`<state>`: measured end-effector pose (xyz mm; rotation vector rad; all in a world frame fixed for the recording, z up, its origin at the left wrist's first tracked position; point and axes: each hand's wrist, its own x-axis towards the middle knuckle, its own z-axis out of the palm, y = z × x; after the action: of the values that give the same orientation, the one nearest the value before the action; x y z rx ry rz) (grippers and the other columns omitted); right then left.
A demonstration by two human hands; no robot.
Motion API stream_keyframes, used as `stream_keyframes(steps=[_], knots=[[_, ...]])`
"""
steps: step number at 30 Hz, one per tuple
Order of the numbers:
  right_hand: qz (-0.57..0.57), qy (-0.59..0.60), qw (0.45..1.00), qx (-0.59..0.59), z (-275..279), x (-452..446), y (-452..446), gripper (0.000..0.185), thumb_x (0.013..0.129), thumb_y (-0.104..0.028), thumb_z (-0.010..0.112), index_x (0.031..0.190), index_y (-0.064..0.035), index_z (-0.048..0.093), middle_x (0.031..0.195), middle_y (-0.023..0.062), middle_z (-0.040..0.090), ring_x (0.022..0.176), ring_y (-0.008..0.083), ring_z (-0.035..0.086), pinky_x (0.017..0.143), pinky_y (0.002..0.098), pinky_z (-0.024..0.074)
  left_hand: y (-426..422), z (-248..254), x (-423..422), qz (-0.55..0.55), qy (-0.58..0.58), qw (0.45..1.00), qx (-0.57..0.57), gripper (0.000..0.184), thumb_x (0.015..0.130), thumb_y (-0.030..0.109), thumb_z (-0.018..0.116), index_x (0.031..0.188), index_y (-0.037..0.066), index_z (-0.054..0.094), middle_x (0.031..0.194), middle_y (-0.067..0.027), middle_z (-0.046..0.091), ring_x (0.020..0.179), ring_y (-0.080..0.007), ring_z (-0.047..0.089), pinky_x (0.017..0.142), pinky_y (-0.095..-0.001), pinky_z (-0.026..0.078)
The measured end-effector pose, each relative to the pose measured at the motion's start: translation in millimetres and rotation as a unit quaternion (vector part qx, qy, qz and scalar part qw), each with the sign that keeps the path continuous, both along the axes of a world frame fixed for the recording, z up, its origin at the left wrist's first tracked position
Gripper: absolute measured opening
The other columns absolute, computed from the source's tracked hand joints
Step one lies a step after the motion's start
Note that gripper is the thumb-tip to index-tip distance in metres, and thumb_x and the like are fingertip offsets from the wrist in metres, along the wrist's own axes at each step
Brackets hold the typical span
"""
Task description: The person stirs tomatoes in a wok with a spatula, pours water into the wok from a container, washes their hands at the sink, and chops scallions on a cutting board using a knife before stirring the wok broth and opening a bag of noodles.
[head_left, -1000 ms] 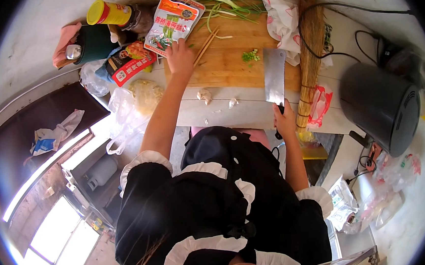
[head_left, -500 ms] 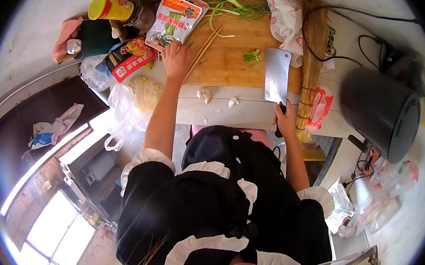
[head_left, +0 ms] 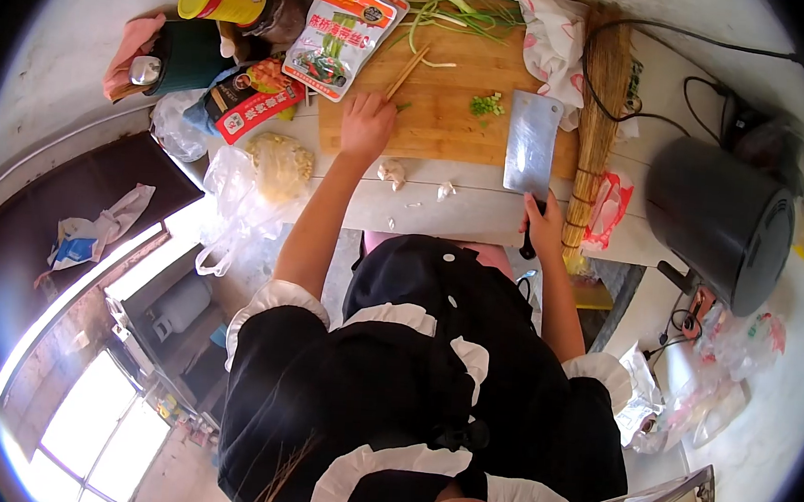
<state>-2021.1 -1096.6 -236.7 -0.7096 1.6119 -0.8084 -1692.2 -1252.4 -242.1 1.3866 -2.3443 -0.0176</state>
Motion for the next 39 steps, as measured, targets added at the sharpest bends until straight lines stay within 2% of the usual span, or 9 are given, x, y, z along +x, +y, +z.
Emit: stream_keyframes(steps=[9, 15, 21, 24, 27, 31, 33, 35, 39], knots=[[-0.009, 0.002, 1.0, 0.005, 0.9, 7.5, 0.5, 0.021, 0.093, -0.021, 0.059, 0.099, -0.0017, 0.054, 0.054, 0.0011, 0.049, 0.041, 0.0095, 0.048, 0.039, 0.026, 0.0412, 9.8, -9.9, 4.8, -0.067, -0.045, 0.997, -0.001, 0.011, 0.074, 0.012, 0.065, 0.085, 0.008, 0.064, 0.085, -0.0036, 0.059, 0.084, -0.0236, 0.057, 0.076, -0.0394, 0.043], [-0.01, 0.014, 1.0, -0.01, -1.1, 10.0, 2.7, 0.021, 0.092, -0.021, 0.059, 0.099, -0.0018, 0.054, 0.054, 0.0012, 0.049, 0.041, 0.0104, 0.049, 0.039, 0.026, 0.0414, 9.8, -4.6, -1.3, -0.086, -0.187, 0.979, -0.008, 0.008, 0.074, 0.012, 0.058, 0.081, 0.008, 0.058, 0.081, -0.0054, 0.057, 0.081, -0.0229, 0.056, 0.074, -0.0375, 0.043], [-0.046, -0.026, 0.999, -0.007, -7.0, 15.7, 6.3, 0.019, 0.092, -0.02, 0.059, 0.098, -0.0024, 0.054, 0.055, 0.0013, 0.05, 0.043, 0.0104, 0.05, 0.04, 0.0265, 0.0417, -2.9, 0.9, -6.0, -0.037, -0.171, 0.985, 0.008, 0.005, 0.073, 0.011, 0.061, 0.076, 0.009, 0.057, 0.078, -0.0062, 0.058, 0.078, -0.0239, 0.056, 0.072, -0.0373, 0.042], [-0.051, -0.005, 0.999, -0.019, -13.1, 18.0, 8.9, 0.021, 0.091, -0.02, 0.06, 0.098, -0.0017, 0.053, 0.056, 0.0022, 0.052, 0.044, 0.0112, 0.05, 0.041, 0.0273, 0.0417, 0.1, 47.1, -7.4, 0.02, 0.049, 0.998, -0.017, 0.006, 0.073, 0.009, 0.063, 0.072, 0.008, 0.058, 0.075, -0.0064, 0.057, 0.075, -0.0248, 0.056, 0.068, -0.0372, 0.041], [-0.005, 0.11, 0.994, -0.006, -14.9, 19.6, 10.7, 0.027, 0.089, -0.023, 0.063, 0.099, -0.001, 0.052, 0.059, 0.005, 0.056, 0.045, 0.0128, 0.053, 0.043, 0.028, 0.0425, 28.1, 120.3, 16.1, 0.087, 0.141, 0.986, -0.006, 0.009, 0.07, 0.006, 0.069, 0.075, 0.007, 0.061, 0.076, -0.0058, 0.059, 0.073, -0.0249, 0.057, 0.065, -0.0372, 0.04], [0.027, 0.255, 0.966, 0.039, -16.5, 29.0, 11.0, 0.04, 0.08, -0.024, 0.067, 0.107, 0.0, 0.05, 0.065, 0.0111, 0.061, 0.05, 0.0186, 0.059, 0.049, 0.0331, 0.0473, 95.1, 195.6, 82.9, 0.186, 0.178, 0.966, -0.01, 0.014, 0.066, 0.0, 0.071, 0.078, 0.006, 0.065, 0.077, -0.0062, 0.062, 0.074, -0.0248, 0.058, 0.069, -0.0355, 0.042], [0.027, 0.312, 0.949, 0.011, -51.3, 16.4, 20.3, 0.034, 0.079, -0.017, 0.067, 0.1, -0.0011, 0.047, 0.062, 0.0061, 0.057, 0.049, 0.0156, 0.056, 0.046, 0.0286, 0.0438, 137.0, 224.1, 126.1, 0.26, 0.201, 0.944, 0.011, 0.015, 0.066, -0.003, 0.07, 0.079, 0.004, 0.065, 0.08, -0.0081, 0.064, 0.077, -0.0253, 0.06, 0.072, -0.035, 0.045], [0.048, 0.391, 0.917, -0.056, -96.0, -5.3, 28.8, 0.033, 0.078, -0.015, 0.064, 0.102, 0.0, 0.046, 0.067, 0.0082, 0.058, 0.051, 0.0166, 0.057, 0.046, 0.0295, 0.0451, 178.8, 237.5, 182.8, 0.374, 0.192, 0.907, -0.007, 0.016, 0.068, -0.006, 0.068, 0.082, 0.002, 0.066, 0.083, -0.0102, 0.065, 0.079, -0.0256, 0.061, 0.074, -0.0344, 0.047], [-0.007, 0.348, 0.934, 0.077, -92.7, 2.5, 12.3, 0.032, 0.077, -0.012, 0.061, 0.101, 0.0039, 0.047, 0.071, 0.0104, 0.056, 0.051, 0.017, 0.054, 0.047, 0.03, 0.0466, 226.7, 235.2, 288.3, 0.577, 0.148, 0.802, -0.044, 0.006, 0.077, -0.002, 0.067, 0.083, 0.0, 0.067, 0.084, -0.0085, 0.067, 0.082, -0.0222, 0.061, 0.075, -0.033, 0.048]])
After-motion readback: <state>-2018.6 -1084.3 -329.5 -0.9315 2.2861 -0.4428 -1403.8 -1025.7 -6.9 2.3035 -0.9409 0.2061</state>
